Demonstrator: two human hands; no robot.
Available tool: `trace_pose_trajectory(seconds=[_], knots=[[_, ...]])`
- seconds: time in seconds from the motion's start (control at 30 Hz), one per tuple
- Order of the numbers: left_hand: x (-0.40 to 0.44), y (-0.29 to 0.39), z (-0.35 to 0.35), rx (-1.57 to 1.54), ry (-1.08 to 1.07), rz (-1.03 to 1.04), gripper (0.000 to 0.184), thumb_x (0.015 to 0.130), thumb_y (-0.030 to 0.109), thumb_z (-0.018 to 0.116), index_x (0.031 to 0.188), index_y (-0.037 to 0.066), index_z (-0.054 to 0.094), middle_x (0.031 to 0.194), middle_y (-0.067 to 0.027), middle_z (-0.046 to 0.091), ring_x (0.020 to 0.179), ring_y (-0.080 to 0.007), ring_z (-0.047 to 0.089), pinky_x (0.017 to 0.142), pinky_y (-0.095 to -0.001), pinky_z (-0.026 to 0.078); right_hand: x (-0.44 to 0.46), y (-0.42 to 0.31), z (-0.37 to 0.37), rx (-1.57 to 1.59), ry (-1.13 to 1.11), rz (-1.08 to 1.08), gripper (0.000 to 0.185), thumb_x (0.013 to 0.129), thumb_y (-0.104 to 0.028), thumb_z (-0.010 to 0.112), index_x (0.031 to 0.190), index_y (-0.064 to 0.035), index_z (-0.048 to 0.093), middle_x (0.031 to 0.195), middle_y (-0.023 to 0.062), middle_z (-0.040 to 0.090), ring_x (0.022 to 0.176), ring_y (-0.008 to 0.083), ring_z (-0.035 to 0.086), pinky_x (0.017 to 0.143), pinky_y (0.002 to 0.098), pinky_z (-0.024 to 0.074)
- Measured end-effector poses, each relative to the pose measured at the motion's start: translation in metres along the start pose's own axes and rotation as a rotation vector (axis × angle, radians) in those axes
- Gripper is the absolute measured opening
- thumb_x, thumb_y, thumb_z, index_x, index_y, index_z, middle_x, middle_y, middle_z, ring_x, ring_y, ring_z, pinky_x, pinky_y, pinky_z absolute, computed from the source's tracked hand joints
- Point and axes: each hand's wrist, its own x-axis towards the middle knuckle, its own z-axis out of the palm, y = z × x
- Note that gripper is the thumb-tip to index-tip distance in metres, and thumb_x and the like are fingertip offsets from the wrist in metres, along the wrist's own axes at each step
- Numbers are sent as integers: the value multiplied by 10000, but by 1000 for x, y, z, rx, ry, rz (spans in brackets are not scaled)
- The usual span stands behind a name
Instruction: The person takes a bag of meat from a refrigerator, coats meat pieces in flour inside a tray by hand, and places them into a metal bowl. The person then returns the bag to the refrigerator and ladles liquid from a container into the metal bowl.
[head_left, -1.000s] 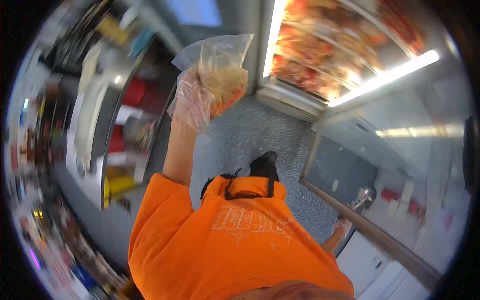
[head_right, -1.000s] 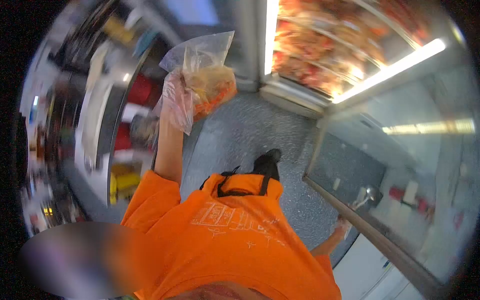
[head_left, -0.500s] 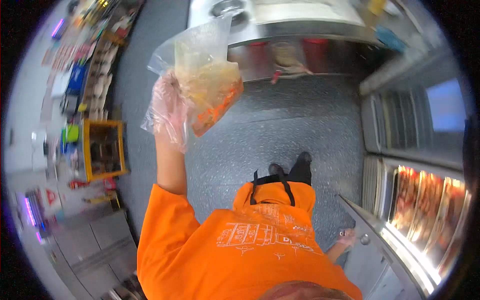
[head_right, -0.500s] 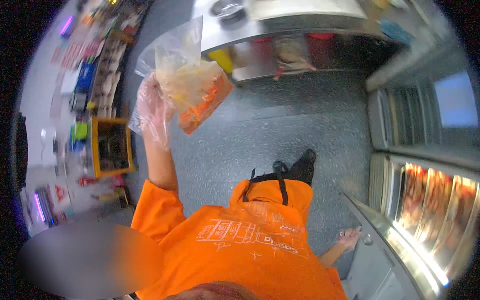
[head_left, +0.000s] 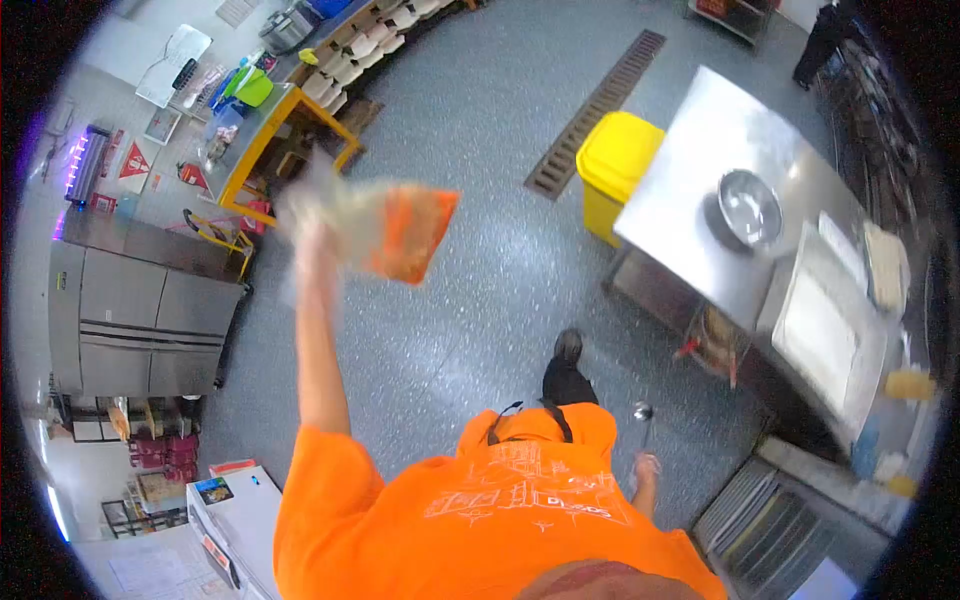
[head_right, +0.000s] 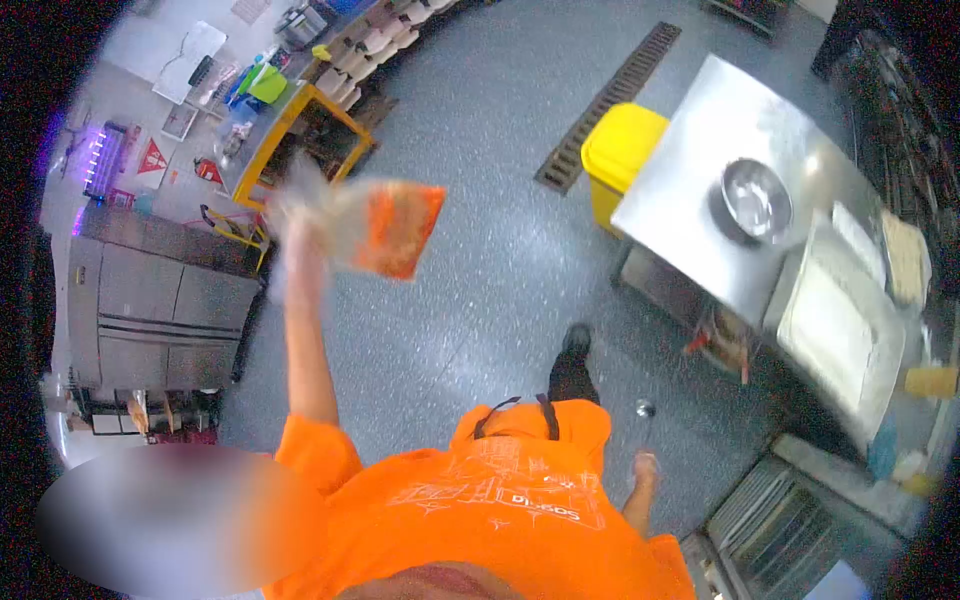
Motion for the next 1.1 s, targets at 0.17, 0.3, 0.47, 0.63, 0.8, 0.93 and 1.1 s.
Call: trace_pose_trajectory(seconds=[0.17,0.3,0.47,0.63,0.8,0.93,1.1], knots=[[-101,-208,-56,1402,-345,19,273,926,233,497,897,28,675,730,-168,677,594,-344,650,502,-483,486,33,-181,-59,69,-164,-85,435,930,-375,490,971,-2,709,1062,221,692,990,319,661,820,476,524],[-152,-212,-79,982,-178,-800,445,976,305,436,1311,42,565,1336,-144,596,1207,-321,576,1035,-457,423,95,-290,-94,-17,-256,-128,401,912,-352,502,962,-12,709,1047,214,696,972,326,666,813,474,529],[-116,-275,-96,954,-250,-1280,420,962,329,447,1241,54,601,1255,-152,626,1139,-330,603,984,-464,446,196,-469,-113,-138,-274,-218,360,890,-323,516,950,-26,709,1029,206,702,950,334,673,804,471,535],[20,-346,-93,1001,-400,-1273,404,949,353,458,1170,66,637,1174,-160,655,1071,-339,631,934,-472,469,268,-669,-141,-163,-210,-317,320,868,-295,531,938,-39,709,1011,198,707,927,343,681,795,468,542],[192,-416,-66,1121,-602,-1043,397,935,377,469,1100,78,673,1093,-168,684,1003,-348,658,884,-479,493,341,-861,-172,-138,-182,-441,281,846,-266,545,926,-52,710,992,190,713,904,351,688,786,465,548],[353,-472,-30,1438,-692,-701,399,924,396,477,1043,88,702,1028,-175,708,949,-356,679,844,-486,511,405,-962,-187,-43,-181,-463,252,828,-243,557,917,-63,710,978,183,717,886,358,693,779,463,553],[607,-543,41,1095,151,-514,474,826,483,625,1027,63,713,970,-181,711,903,-345,681,768,-493,520,465,-1055,-171,-291,-23,-394,255,803,-231,575,937,-62,711,960,192,716,899,358,697,777,455,558]])
